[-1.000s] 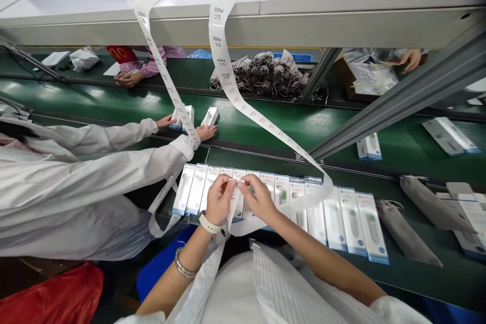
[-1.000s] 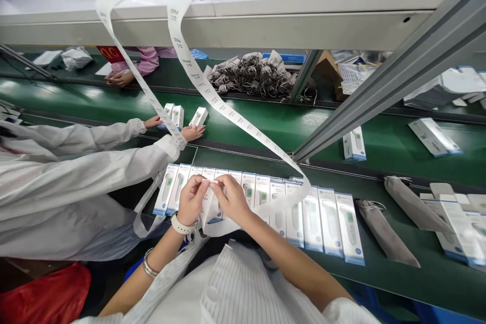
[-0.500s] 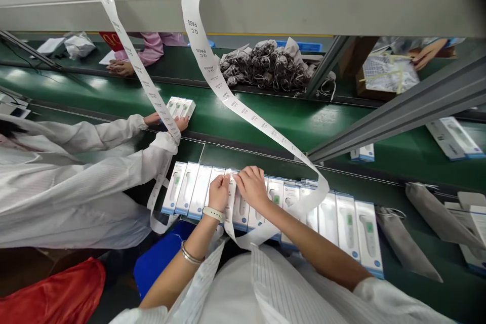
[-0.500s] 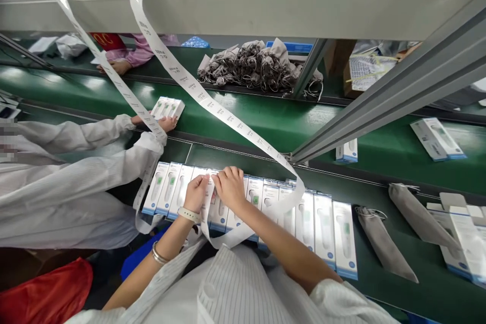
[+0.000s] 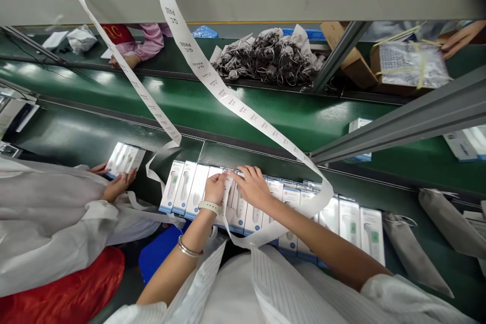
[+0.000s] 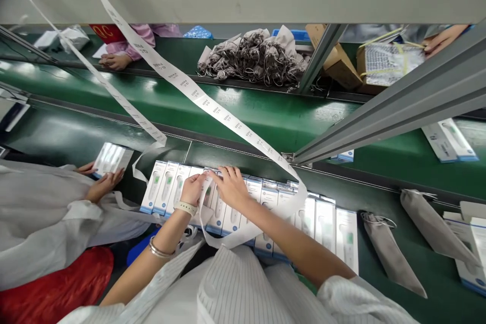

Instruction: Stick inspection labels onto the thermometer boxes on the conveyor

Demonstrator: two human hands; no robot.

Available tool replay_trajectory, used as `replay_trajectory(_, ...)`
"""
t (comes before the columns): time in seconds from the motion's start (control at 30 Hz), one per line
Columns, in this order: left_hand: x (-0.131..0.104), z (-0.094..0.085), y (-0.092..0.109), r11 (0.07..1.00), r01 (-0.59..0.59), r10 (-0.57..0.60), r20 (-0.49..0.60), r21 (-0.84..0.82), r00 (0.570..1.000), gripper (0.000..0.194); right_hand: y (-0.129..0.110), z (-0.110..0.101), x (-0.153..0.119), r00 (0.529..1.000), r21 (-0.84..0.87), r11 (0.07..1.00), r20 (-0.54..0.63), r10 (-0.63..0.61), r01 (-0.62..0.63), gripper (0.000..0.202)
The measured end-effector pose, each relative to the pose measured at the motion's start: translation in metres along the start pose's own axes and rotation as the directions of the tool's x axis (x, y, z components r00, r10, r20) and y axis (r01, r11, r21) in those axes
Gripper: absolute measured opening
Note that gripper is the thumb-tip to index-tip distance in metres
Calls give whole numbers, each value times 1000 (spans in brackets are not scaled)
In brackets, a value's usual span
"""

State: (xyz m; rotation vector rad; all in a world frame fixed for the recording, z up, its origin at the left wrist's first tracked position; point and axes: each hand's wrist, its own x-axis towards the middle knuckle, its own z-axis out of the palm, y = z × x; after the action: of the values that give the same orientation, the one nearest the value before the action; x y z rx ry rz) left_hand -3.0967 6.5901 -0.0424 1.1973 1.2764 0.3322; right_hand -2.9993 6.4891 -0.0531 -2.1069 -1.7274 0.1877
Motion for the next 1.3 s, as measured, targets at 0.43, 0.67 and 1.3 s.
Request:
replay_trajectory(0.43, -40, -24, 2, 996, -10, 6, -47, -92, 999, 37, 12, 11, 35, 995, 58, 995, -50, 81, -78, 43)
replay_trajectory(0.67, -61, -32, 9, 924, -382, 382, 139, -31, 914, 35, -46, -19, -1, 917, 656, 744, -211, 339, -124, 29)
replay_trajectory(1.3, -56, -11, 13, 849, -527, 499, 272, 36, 823, 38, -59, -31, -28, 859, 590, 779, -265, 437, -214, 19)
